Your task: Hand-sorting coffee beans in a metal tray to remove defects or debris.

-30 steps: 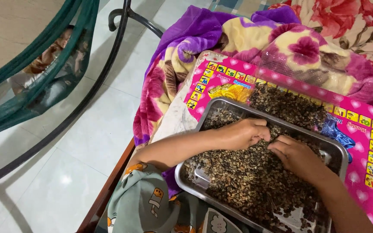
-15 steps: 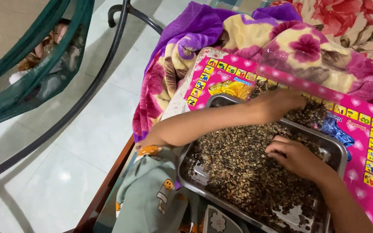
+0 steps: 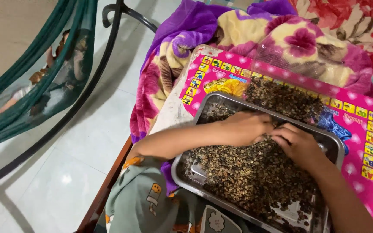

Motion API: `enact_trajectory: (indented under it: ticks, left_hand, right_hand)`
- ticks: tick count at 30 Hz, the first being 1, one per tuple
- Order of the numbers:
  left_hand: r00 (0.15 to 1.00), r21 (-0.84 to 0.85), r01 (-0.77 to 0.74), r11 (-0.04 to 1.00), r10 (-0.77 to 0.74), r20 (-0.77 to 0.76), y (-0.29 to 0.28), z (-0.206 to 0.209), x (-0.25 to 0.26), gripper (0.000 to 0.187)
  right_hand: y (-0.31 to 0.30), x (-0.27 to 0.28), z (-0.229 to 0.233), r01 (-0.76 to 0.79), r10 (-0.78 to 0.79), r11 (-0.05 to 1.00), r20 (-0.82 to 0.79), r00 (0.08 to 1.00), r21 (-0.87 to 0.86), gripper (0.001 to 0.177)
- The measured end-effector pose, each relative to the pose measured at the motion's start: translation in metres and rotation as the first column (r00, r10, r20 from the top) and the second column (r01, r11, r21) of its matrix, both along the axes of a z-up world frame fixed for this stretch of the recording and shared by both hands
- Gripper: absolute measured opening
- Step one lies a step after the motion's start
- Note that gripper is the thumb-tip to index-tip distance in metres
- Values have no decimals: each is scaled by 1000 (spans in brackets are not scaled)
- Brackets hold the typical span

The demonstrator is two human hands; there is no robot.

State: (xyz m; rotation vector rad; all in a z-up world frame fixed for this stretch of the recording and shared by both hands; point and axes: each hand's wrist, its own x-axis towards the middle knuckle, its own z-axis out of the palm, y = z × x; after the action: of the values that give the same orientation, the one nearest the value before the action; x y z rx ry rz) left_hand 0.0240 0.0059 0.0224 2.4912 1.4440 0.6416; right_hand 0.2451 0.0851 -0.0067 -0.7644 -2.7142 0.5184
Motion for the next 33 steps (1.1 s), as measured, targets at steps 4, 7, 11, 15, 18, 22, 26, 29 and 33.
enact_trajectory:
  ticks: [4, 7, 11, 15, 18, 22, 26, 29, 33]
  left_hand:
    - [996, -305, 6, 952, -32, -79, -16, 2, -7, 32]
    - [988, -308, 149, 939, -155, 6, -4, -41, -19, 27]
    - [979, -255, 203, 946, -195, 56, 6, -65, -21, 20]
    - [989, -140, 114, 984, -99, 112, -5, -24, -16, 16]
    - [993, -59, 18, 998, -11, 119, -7, -13, -16, 23]
    - [978, 24, -96, 995, 90, 188, -1, -23, -21, 29]
    - [954, -17, -161, 987, 160, 253, -5, -5, -20, 25]
    - [935, 14, -210, 978, 197, 295, 0, -11, -24, 25]
    - [930, 110, -224, 968, 179, 320, 5, -34, -29, 19]
  right_hand:
    - [-1, 0, 3, 25, -22, 999, -81, 996, 36, 17]
    - [5, 7, -7, -87, 75, 994, -187, 980, -59, 15]
    - [6, 4, 3, -114, 90, 990, -246, 965, -86, 22]
    - [9, 6, 0, -82, 70, 996, -347, 935, -19, 20]
    - [7, 7, 4, -44, 47, 999, -352, 935, 17, 19]
    - [46, 14, -23, -64, 21, 994, -434, 901, -84, 24]
    - [53, -3, 37, 11, 29, 995, -380, 924, 103, 37]
    - [69, -6, 9, -16, 139, 932, -314, 939, 363, 29]
    - [23, -15, 5, -155, 168, 983, -139, 976, 101, 12]
